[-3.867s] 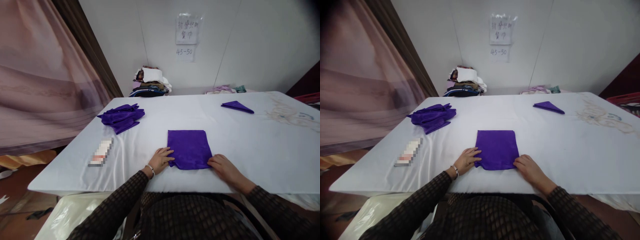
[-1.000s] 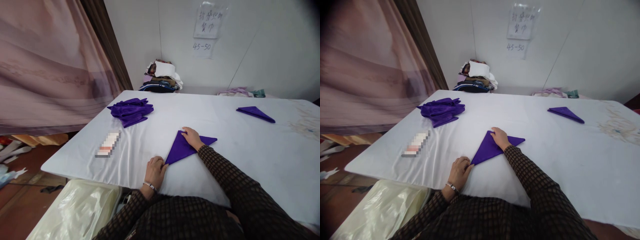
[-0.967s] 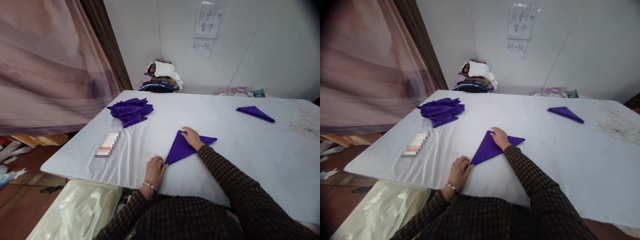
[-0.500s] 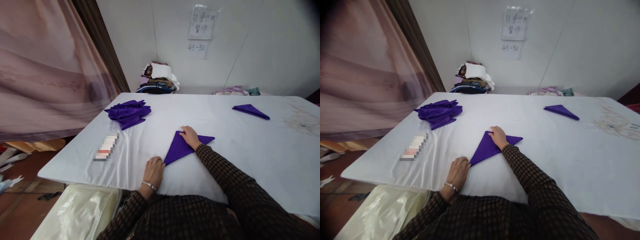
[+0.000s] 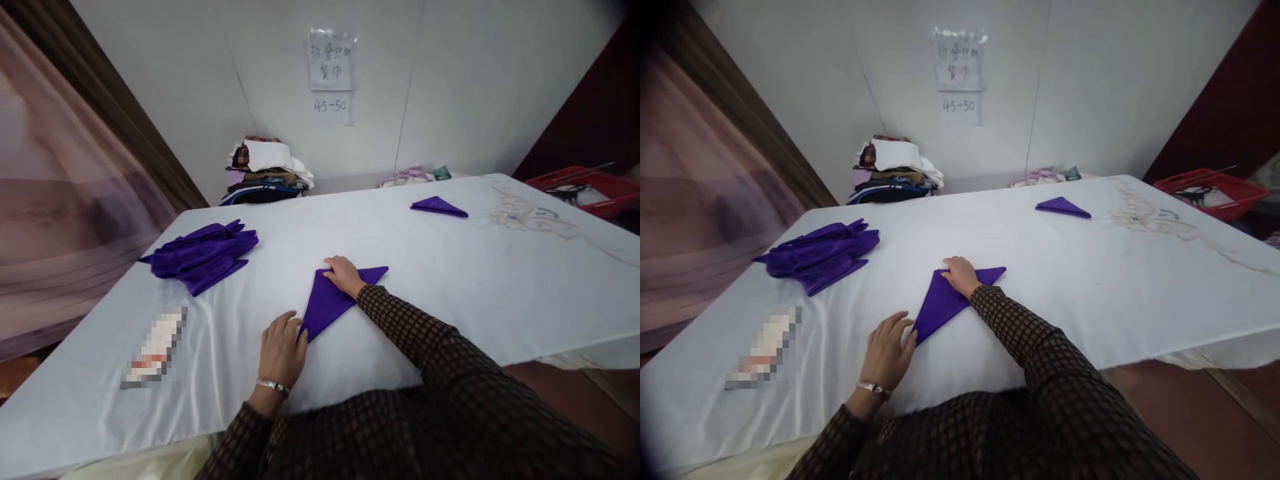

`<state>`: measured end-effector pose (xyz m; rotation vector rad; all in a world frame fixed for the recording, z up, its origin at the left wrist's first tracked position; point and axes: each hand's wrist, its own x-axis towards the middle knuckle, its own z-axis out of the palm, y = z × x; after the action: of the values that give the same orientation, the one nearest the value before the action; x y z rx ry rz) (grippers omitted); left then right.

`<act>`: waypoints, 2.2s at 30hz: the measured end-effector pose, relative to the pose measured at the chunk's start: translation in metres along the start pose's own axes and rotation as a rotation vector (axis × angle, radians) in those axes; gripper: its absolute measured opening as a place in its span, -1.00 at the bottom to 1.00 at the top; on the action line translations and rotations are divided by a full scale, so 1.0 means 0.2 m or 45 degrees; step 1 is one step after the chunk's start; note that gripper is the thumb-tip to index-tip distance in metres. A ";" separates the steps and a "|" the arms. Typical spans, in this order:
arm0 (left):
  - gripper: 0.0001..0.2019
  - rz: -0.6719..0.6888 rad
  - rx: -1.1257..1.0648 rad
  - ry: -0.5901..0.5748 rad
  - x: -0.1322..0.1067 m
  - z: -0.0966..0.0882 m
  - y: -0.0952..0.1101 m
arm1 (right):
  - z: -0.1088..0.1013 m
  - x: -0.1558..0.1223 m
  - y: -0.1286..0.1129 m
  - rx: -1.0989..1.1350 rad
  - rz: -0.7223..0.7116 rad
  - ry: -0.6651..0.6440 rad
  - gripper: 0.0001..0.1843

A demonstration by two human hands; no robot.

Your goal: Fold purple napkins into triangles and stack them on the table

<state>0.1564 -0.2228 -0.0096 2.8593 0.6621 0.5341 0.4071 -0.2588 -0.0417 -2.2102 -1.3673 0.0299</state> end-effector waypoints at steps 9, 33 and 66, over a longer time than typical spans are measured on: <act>-0.43 0.109 -0.007 -0.287 0.48 0.26 0.18 | 0.00 0.00 0.02 0.130 0.039 0.030 -0.66; -0.31 0.096 0.172 -0.379 0.48 0.36 0.15 | -0.49 -0.47 0.53 0.042 0.207 -0.144 -0.53; -0.25 0.047 0.084 -0.434 0.45 0.34 0.17 | -0.33 -0.31 0.17 0.024 -0.229 0.039 -0.67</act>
<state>0.2708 -0.2169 -0.0364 2.9231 0.5767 0.0235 0.4236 -0.3496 -0.0158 -2.0553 -1.5367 -0.0560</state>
